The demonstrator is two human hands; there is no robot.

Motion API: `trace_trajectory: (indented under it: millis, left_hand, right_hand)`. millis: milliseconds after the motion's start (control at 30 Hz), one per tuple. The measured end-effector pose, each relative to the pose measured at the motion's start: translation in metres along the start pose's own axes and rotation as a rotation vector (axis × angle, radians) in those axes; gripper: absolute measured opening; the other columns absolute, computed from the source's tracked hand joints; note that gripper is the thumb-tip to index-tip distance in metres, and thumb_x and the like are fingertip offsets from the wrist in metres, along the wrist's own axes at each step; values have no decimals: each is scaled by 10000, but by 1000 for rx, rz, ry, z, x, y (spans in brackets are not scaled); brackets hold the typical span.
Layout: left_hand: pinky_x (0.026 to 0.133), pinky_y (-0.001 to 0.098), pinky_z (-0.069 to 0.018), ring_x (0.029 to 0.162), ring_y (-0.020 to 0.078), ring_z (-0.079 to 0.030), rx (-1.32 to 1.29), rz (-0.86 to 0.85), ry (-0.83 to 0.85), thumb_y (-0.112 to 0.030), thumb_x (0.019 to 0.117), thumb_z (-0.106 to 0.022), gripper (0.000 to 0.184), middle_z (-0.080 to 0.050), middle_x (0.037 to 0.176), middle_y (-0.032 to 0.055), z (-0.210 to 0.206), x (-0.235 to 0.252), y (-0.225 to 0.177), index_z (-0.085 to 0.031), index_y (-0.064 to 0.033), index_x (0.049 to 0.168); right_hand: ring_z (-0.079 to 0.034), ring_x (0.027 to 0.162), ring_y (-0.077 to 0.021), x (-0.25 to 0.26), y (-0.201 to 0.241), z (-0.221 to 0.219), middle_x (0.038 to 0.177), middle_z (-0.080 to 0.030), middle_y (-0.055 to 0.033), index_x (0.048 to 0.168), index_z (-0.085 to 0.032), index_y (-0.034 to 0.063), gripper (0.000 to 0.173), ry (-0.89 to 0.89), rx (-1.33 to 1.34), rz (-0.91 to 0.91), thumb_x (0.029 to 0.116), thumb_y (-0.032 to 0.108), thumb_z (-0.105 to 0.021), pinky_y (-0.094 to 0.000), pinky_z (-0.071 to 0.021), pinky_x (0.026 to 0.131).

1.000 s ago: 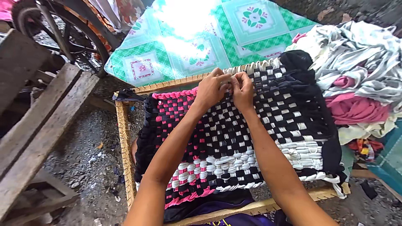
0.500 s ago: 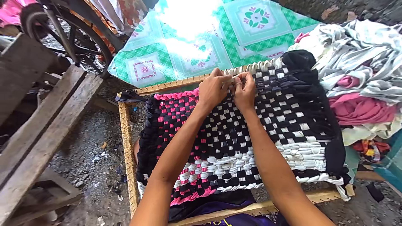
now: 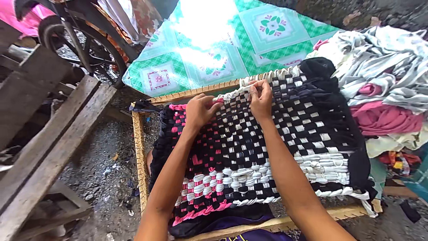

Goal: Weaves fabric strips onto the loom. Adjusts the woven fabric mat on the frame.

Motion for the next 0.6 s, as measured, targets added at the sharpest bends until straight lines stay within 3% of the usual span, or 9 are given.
trace_trajectory:
  millis: [67, 167, 300, 400, 600]
  left_hand:
    - [908, 507, -525, 1002, 249, -688, 103, 14, -11, -579, 967, -617, 459, -745, 1053, 56, 14, -14, 15, -781, -186, 1138]
    - [946, 507, -498, 1036, 275, -666, 176, 1, -74, -546, 987, -611, 436, -730, 1053, 80, 36, -32, 36, -772, -166, 1127]
    - [1035, 500, -423, 1084, 252, -646, 232, -81, -221, -351, 976, -695, 238, -724, 1088, 53, 54, -61, 35, -762, -180, 1127]
    - [1095, 524, -380, 1145, 267, -625, 196, -90, -246, -162, 966, -649, 154, -723, 1092, 52, 52, -85, 28, -775, -156, 1056]
    - [1121, 518, -356, 1177, 277, -598, 134, -42, -260, -78, 946, -618, 170, -721, 1065, 49, 44, -93, 28, -779, -126, 918]
  right_hand:
    - [-660, 707, -132, -2, 0, 0, 1235, -680, -108, 1159, -529, -1, 145, 23, 66, 9, 1067, 91, -465, -296, -564, 592]
    - [-608, 656, -119, -1, -3, 2, 1163, -679, -105, 1154, -497, 7, 122, 36, 112, -1, 1076, 95, -466, -275, -520, 558]
    - [-599, 726, -105, -1, -5, 1, 1089, -668, -84, 1145, -499, 19, 118, 14, 49, 25, 1079, 110, -462, -274, -508, 628]
    - [-614, 762, -111, -1, -5, 0, 1052, -665, -84, 1133, -509, 15, 112, 13, 21, 52, 1078, 105, -470, -270, -521, 661]
    - [-699, 959, -156, -3, -1, 5, 1105, -711, -100, 1101, -580, 10, 93, 64, 13, 107, 1040, 77, -561, -309, -592, 812]
Point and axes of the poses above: each hand's wrist, its own x-axis towards the middle knuckle, its own z-axis out of the back of the hand, y = z × x, the point moved 1 cm from there along x, towards the middle knuckle
